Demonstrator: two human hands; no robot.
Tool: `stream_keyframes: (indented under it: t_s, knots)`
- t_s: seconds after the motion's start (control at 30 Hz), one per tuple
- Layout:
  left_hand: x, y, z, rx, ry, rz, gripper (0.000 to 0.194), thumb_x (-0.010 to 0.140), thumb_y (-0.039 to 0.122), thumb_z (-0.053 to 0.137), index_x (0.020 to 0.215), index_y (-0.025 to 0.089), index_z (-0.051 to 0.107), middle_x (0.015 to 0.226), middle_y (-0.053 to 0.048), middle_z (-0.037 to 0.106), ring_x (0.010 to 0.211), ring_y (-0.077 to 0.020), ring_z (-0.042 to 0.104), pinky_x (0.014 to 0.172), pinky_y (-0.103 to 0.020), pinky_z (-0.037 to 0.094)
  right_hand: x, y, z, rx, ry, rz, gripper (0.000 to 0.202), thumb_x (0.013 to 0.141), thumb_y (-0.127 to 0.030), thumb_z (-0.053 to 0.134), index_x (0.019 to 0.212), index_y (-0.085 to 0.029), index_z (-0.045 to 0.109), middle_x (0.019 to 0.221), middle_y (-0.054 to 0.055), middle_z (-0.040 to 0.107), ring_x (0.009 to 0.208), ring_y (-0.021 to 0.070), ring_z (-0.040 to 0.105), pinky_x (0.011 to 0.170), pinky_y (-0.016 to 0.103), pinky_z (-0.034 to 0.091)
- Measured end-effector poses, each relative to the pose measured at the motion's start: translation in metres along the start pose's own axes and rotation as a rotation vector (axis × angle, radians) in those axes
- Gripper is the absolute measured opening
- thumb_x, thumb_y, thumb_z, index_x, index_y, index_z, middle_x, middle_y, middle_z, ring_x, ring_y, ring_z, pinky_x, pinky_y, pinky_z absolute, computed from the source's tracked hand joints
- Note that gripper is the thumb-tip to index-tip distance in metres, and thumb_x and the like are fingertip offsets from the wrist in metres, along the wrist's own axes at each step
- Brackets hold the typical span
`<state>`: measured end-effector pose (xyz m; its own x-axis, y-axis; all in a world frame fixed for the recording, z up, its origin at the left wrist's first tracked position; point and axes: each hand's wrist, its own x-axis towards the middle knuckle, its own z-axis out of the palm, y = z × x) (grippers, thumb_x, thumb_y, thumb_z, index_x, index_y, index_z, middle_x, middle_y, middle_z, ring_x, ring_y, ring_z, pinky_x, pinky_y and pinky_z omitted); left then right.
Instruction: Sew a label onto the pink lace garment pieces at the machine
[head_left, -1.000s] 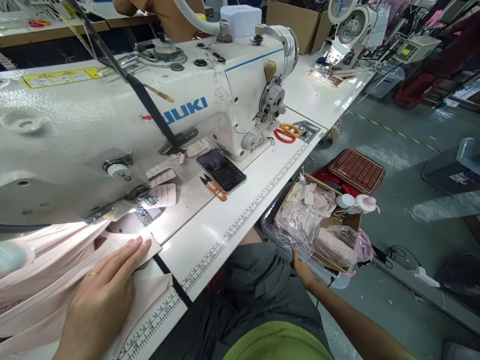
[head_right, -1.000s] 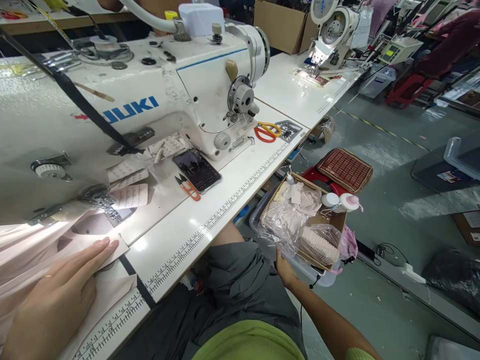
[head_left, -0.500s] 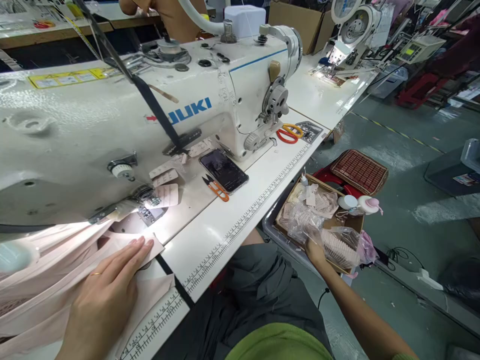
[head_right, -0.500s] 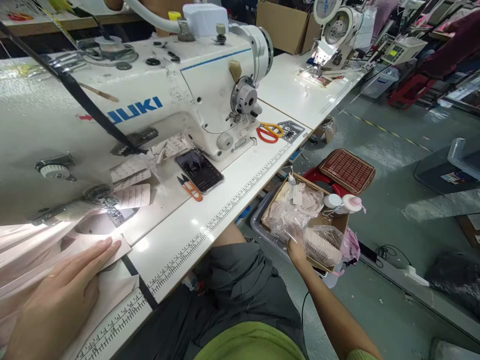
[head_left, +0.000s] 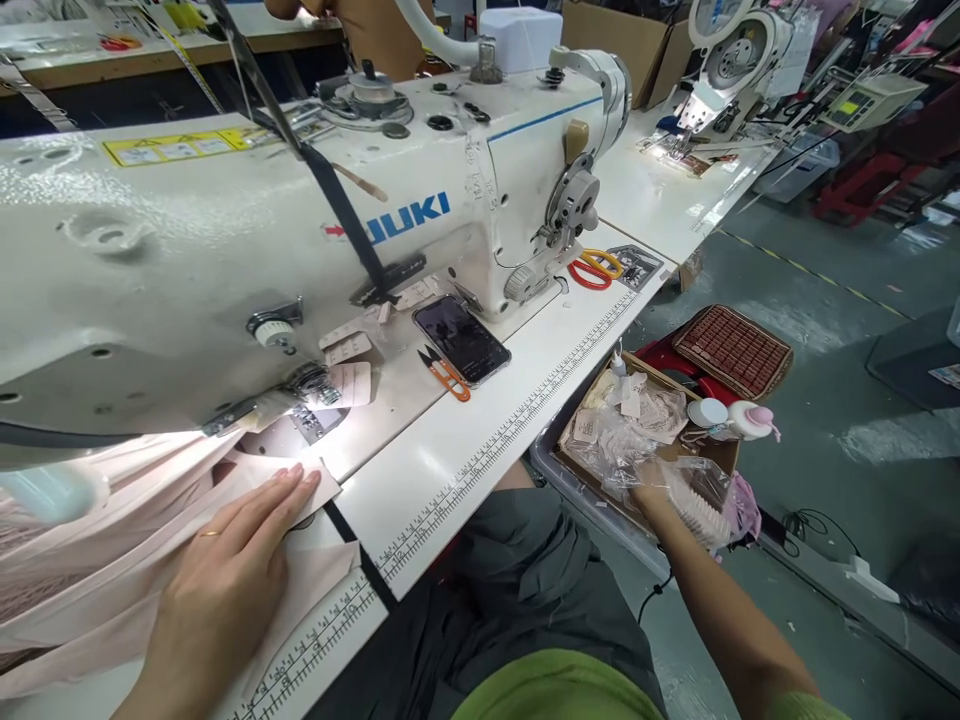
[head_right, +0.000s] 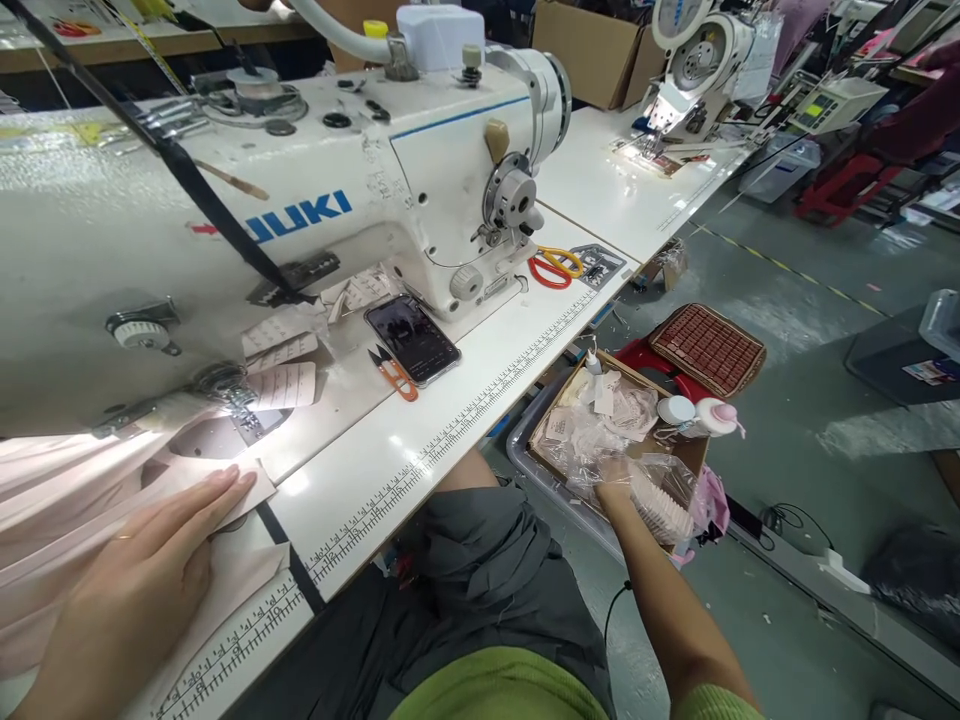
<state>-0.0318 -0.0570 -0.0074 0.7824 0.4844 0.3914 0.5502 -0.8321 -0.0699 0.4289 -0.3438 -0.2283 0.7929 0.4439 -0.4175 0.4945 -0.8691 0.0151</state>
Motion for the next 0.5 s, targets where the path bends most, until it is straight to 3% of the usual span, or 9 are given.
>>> stream_keyframes:
  t_s: [0.3, 0.5]
  knots:
    - [-0.003, -0.004, 0.003, 0.007, -0.038, 0.019, 0.075, 0.095, 0.005, 0.043, 0.158, 0.038, 0.018, 0.131, -0.003, 0.066, 0.119, -0.0216, 0.064, 0.098, -0.034, 0.054, 0.005, 0.01, 0.0, -0.028, -0.101, -0.018, 0.037, 0.095, -0.039, 0.062, 0.125, -0.018, 0.06, 0.127, 0.01, 0.061, 0.107, 0.0222, 0.063, 0.09, 0.044, 0.055]
    - [-0.002, -0.002, 0.004, -0.069, 0.026, 0.015, 0.067, 0.097, 0.008, 0.04, 0.156, 0.037, 0.029, 0.129, -0.004, 0.067, 0.117, -0.0238, 0.065, 0.096, -0.037, 0.054, 0.01, 0.013, 0.008, -0.003, -0.056, -0.041, 0.038, 0.095, -0.039, 0.062, 0.126, -0.017, 0.059, 0.126, 0.01, 0.061, 0.106, 0.0223, 0.063, 0.089, 0.044, 0.055]
